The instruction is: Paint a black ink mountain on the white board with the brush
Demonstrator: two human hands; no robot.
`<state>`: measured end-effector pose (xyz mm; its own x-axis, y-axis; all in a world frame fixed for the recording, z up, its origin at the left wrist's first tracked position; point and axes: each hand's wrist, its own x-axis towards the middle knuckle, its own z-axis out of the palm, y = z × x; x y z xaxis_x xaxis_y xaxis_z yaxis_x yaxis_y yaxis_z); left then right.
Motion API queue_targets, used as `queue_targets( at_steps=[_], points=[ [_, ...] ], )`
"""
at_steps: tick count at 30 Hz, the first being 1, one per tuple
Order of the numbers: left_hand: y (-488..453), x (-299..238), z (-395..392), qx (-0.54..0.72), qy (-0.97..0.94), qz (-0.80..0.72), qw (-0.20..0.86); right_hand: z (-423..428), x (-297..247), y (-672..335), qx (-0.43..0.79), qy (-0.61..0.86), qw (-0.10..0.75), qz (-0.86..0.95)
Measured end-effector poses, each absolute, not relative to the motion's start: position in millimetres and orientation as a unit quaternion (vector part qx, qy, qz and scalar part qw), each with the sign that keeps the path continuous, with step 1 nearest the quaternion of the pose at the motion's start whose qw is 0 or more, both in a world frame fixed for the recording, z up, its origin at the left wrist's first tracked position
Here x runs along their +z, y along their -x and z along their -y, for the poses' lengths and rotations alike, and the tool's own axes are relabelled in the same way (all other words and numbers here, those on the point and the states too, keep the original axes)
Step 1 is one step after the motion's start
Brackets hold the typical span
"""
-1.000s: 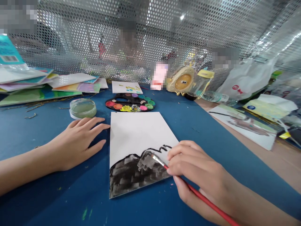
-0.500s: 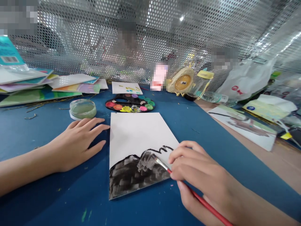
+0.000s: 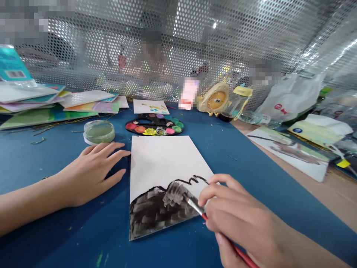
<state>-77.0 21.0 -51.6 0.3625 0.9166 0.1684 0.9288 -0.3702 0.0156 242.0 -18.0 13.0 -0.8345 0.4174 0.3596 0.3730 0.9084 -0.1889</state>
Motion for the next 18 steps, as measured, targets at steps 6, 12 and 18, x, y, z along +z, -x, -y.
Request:
queue_targets(
  at_steps=[6,12,18],
  points=[
    [72,-49,-18,-0.095,0.821,0.56,0.059,15,23,-248,0.134,0.226,0.289,0.921],
    [74,-51,-17,-0.094,0.821,0.56,0.065,-9,13,-259,0.409,0.316,0.404,0.755],
    [73,-51,-18,-0.098,0.821,0.559,0.065,-19,0,-253,0.47,0.358,0.428,0.684]
  ],
)
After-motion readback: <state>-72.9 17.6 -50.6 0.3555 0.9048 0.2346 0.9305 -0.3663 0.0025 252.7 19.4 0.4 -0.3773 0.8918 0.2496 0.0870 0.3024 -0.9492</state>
